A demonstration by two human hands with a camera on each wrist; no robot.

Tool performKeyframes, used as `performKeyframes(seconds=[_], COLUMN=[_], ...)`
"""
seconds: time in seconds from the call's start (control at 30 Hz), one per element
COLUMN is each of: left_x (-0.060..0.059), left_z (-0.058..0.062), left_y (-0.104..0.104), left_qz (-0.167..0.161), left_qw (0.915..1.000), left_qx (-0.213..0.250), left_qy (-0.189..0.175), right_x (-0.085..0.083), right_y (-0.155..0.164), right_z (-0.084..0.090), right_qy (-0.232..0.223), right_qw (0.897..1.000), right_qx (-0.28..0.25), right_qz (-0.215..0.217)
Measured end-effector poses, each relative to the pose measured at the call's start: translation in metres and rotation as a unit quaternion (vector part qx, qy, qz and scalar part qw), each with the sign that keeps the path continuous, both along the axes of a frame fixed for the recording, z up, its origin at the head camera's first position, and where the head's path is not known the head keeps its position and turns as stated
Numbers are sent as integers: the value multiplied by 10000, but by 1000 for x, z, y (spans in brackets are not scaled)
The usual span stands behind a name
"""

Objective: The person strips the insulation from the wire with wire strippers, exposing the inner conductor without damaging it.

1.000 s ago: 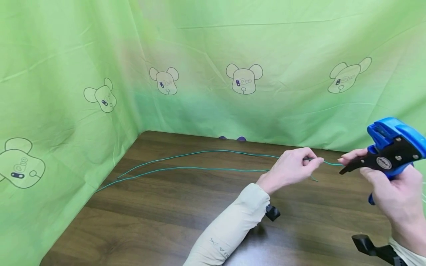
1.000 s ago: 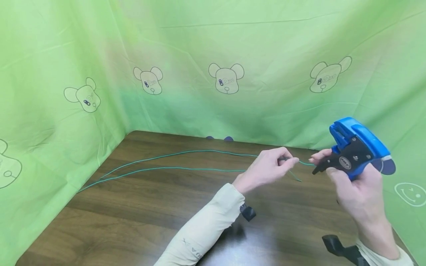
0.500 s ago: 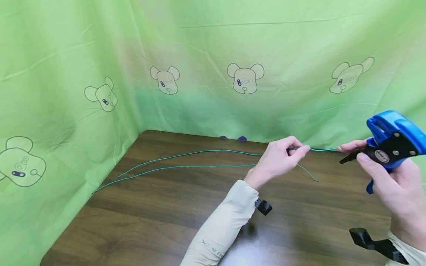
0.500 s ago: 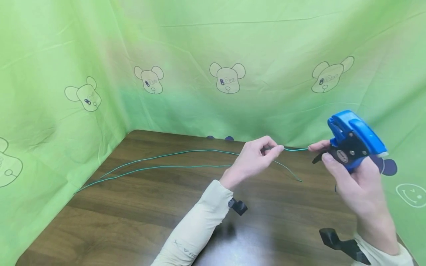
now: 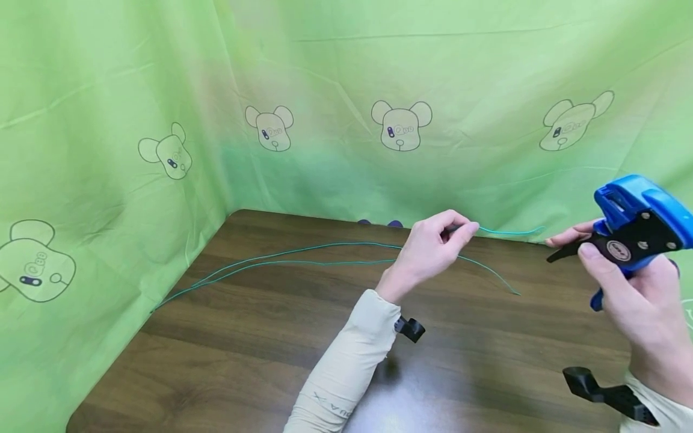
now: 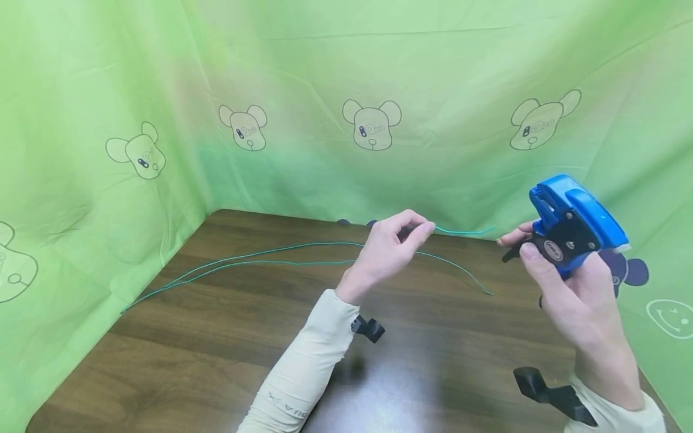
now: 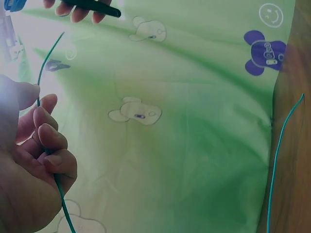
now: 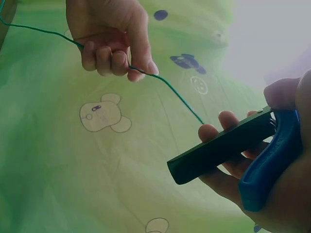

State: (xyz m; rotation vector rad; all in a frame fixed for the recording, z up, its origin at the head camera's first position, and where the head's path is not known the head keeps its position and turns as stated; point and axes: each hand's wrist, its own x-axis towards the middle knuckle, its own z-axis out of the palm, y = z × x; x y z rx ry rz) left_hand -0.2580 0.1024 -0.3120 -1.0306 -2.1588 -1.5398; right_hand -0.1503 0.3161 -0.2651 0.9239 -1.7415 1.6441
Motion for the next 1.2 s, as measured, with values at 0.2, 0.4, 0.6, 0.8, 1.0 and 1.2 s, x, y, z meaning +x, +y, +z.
performKeyframes(seconds=[0.2, 0.4, 0.6, 0.8, 1.0, 1.2], left_x=[-3, -4, 2, 8, 8, 6], left_z=[0, -2, -5, -4, -1, 4], left_y=[-15, -27, -35, -38, -44, -55], left_qz=[20, -56, -66, -66, 108, 206], left_qw=[9992, 9949, 9888, 9823, 9801, 9834], left_qx=[-202, -595, -953, -1061, -988, -854], left_qy=[353, 815, 1145, 1539, 1718, 1588], right_x=[-2, -6, -8, -10, -11, -15], right_y=[1, 2, 2, 1, -1, -7], right_z=[-1, -4, -4, -8, -13, -15], right_qy=[-168, -198, -278, -209, -163, -177], right_qw=[9998, 9997, 9992, 9991, 9873, 9733], right_qx=[-75, 109, 271, 354, 1380, 1940], right_qz=[-2, -51, -123, 37, -776, -1214])
